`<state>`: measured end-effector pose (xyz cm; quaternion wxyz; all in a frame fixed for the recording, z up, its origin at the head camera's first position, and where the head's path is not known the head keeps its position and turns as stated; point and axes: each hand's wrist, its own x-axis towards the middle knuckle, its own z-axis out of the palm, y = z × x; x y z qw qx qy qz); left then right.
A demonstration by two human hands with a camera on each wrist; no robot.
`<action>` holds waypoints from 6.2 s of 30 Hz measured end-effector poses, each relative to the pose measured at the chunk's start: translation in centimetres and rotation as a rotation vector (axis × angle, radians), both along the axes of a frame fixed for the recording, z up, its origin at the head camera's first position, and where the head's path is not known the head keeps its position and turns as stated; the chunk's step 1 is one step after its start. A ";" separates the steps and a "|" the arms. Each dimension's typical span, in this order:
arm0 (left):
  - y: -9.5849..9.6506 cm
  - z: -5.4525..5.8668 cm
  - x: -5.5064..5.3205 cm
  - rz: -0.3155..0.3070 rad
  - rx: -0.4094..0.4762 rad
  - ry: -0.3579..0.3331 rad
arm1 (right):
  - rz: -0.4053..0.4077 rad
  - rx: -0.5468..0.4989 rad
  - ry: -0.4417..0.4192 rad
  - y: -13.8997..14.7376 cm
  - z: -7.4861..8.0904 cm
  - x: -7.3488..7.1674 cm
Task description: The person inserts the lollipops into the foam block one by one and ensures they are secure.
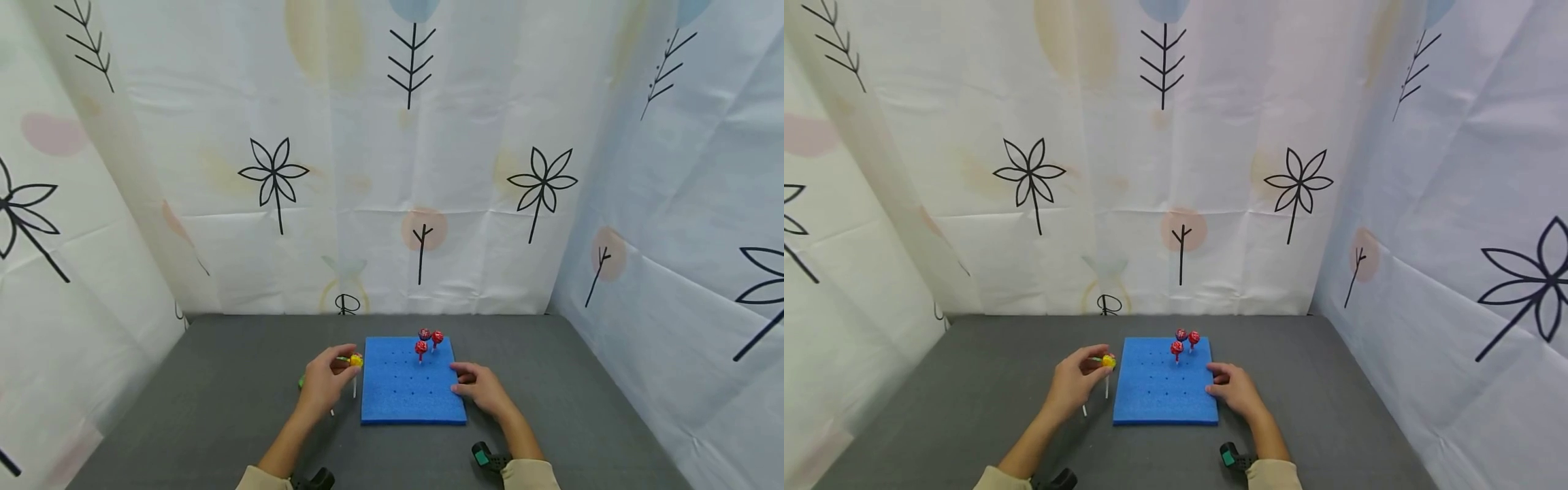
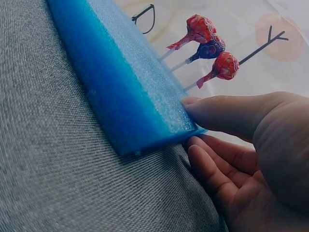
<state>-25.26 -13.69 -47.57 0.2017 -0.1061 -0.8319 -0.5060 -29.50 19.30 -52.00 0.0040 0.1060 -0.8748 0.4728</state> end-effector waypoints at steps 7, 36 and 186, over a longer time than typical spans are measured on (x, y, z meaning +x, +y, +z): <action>0.7 0.6 -0.6 -0.064 0.075 0.018 | 0.010 -0.006 -0.002 0.0 0.1 0.1; 6.2 -2.5 -2.4 0.000 0.408 -0.066 | -0.001 -0.010 -0.003 -0.1 0.1 0.1; -0.8 -1.8 -6.8 -0.045 -0.716 -0.076 | 0.019 0.009 0.016 0.0 0.0 0.1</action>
